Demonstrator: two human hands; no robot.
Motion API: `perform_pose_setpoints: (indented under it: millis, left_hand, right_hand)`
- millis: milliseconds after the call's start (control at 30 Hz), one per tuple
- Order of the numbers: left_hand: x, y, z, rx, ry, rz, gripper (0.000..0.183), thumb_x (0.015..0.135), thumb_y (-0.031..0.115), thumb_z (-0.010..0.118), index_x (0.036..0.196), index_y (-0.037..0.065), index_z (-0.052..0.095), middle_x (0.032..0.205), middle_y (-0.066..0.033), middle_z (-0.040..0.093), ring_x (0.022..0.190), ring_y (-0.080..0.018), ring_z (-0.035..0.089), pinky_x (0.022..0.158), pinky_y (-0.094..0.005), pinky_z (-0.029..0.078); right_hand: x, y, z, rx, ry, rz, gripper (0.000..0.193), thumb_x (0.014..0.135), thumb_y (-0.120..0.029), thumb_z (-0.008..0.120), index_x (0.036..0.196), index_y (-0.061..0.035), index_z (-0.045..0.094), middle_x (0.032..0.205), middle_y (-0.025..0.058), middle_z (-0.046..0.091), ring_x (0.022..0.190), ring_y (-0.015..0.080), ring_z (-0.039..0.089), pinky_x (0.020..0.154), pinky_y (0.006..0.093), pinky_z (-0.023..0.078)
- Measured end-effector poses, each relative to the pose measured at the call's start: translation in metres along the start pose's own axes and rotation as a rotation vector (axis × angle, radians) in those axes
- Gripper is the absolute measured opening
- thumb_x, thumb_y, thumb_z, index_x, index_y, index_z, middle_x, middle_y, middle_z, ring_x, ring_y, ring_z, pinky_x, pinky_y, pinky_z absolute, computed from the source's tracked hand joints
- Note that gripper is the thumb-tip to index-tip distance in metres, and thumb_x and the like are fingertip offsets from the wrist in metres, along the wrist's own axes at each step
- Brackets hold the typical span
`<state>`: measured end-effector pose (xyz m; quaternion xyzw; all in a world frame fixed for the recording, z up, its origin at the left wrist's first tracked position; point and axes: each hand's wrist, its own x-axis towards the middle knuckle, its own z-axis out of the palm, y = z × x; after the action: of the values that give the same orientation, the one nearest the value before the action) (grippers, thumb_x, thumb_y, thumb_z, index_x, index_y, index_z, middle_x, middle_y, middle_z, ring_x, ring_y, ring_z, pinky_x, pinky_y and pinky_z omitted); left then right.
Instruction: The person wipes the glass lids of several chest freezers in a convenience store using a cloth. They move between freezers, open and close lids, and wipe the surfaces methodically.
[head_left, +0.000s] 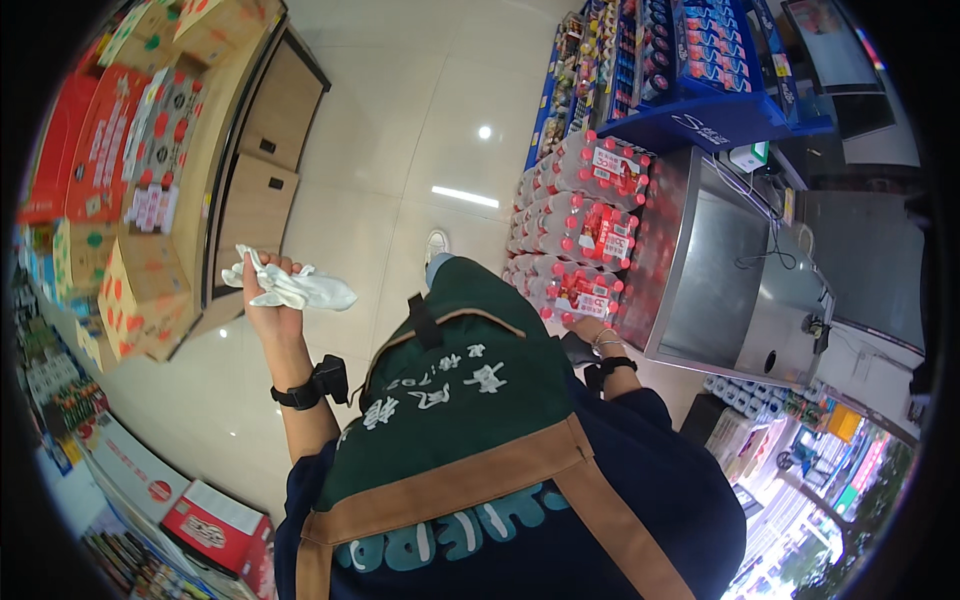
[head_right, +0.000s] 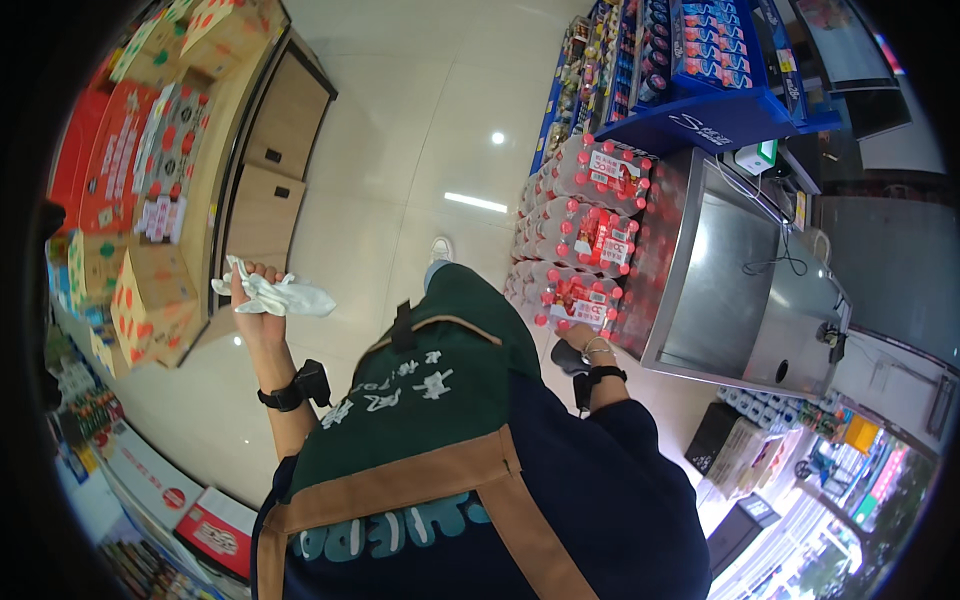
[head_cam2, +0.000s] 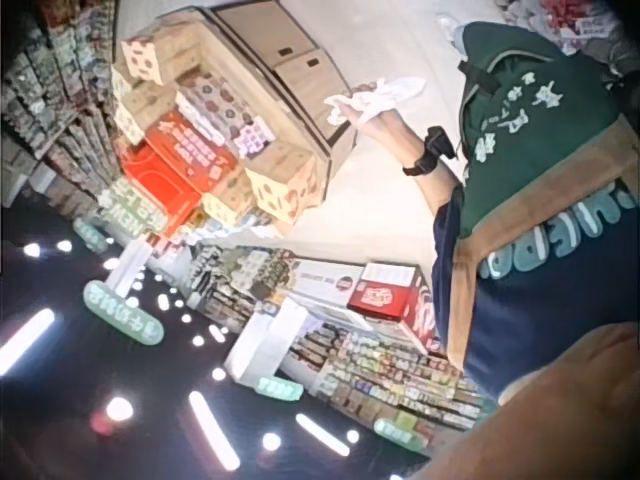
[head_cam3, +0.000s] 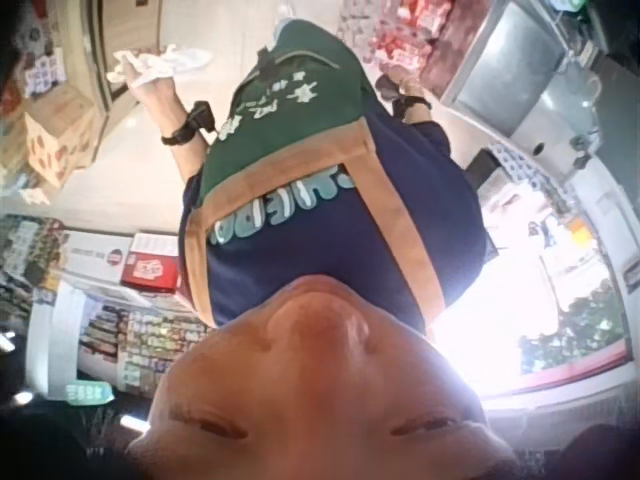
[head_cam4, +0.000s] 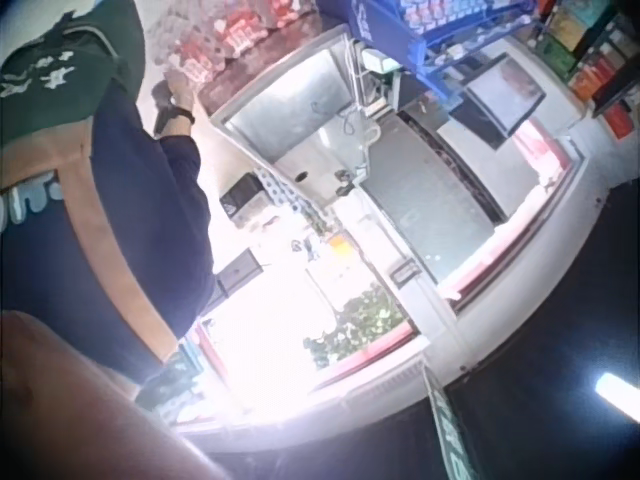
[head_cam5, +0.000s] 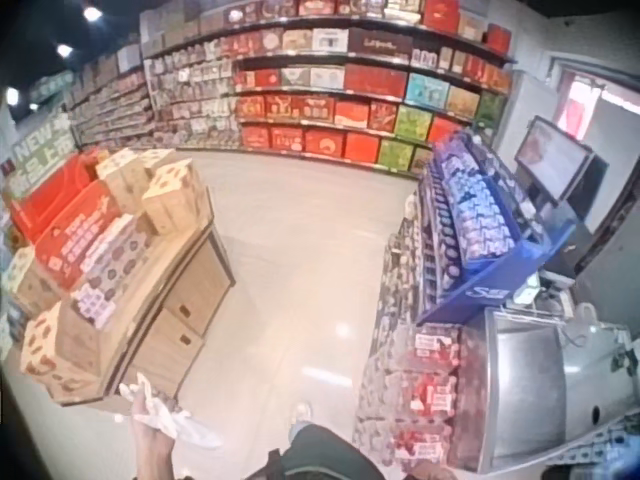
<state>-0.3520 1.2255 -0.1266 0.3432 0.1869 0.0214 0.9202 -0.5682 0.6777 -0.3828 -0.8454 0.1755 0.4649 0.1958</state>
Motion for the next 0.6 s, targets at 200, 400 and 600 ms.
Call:
perform_pose_setpoints:
  millis: [200, 400, 600]
  left_hand:
    - [0.127, 0.038, 0.014, 0.056, 0.038, -0.056, 0.028, 0.099, 0.034, 0.053, 0.087, 0.009, 0.053, 0.075, -0.0030, 0.051, 0.069, -0.0190, 0.046, 0.074, -0.0377, 0.042]
    - [0.273, 0.036, 0.063, 0.128, -0.059, -0.182, 0.027, 0.099, 0.032, 0.052, 0.086, 0.009, 0.053, 0.075, -0.0036, 0.054, 0.072, -0.0197, 0.049, 0.075, -0.0389, 0.043]
    - [0.470, 0.030, 0.143, 0.248, -0.261, -0.287, 0.027, 0.100, 0.033, 0.051, 0.086, 0.010, 0.055, 0.074, -0.0051, 0.055, 0.072, -0.0213, 0.050, 0.076, -0.0407, 0.043]
  right_hand:
    - [0.030, -0.039, 0.019, 0.322, -0.080, 0.121, 0.057, 0.087, -0.059, 0.054, 0.109, -0.0094, 0.071, 0.106, 0.0237, 0.068, 0.102, 0.0366, 0.065, 0.086, 0.0416, 0.050]
    - [0.075, -0.108, -0.042, 0.262, 0.147, -0.005, 0.033, 0.096, -0.031, 0.047, 0.119, -0.0164, 0.065, 0.095, 0.0212, 0.068, 0.089, 0.0382, 0.066, 0.079, 0.0426, 0.052]
    - [0.101, -0.181, -0.080, 0.411, 0.325, 0.064, 0.039, 0.091, -0.040, 0.051, 0.109, -0.0102, 0.068, 0.095, 0.0238, 0.068, 0.091, 0.0388, 0.066, 0.081, 0.0446, 0.051]
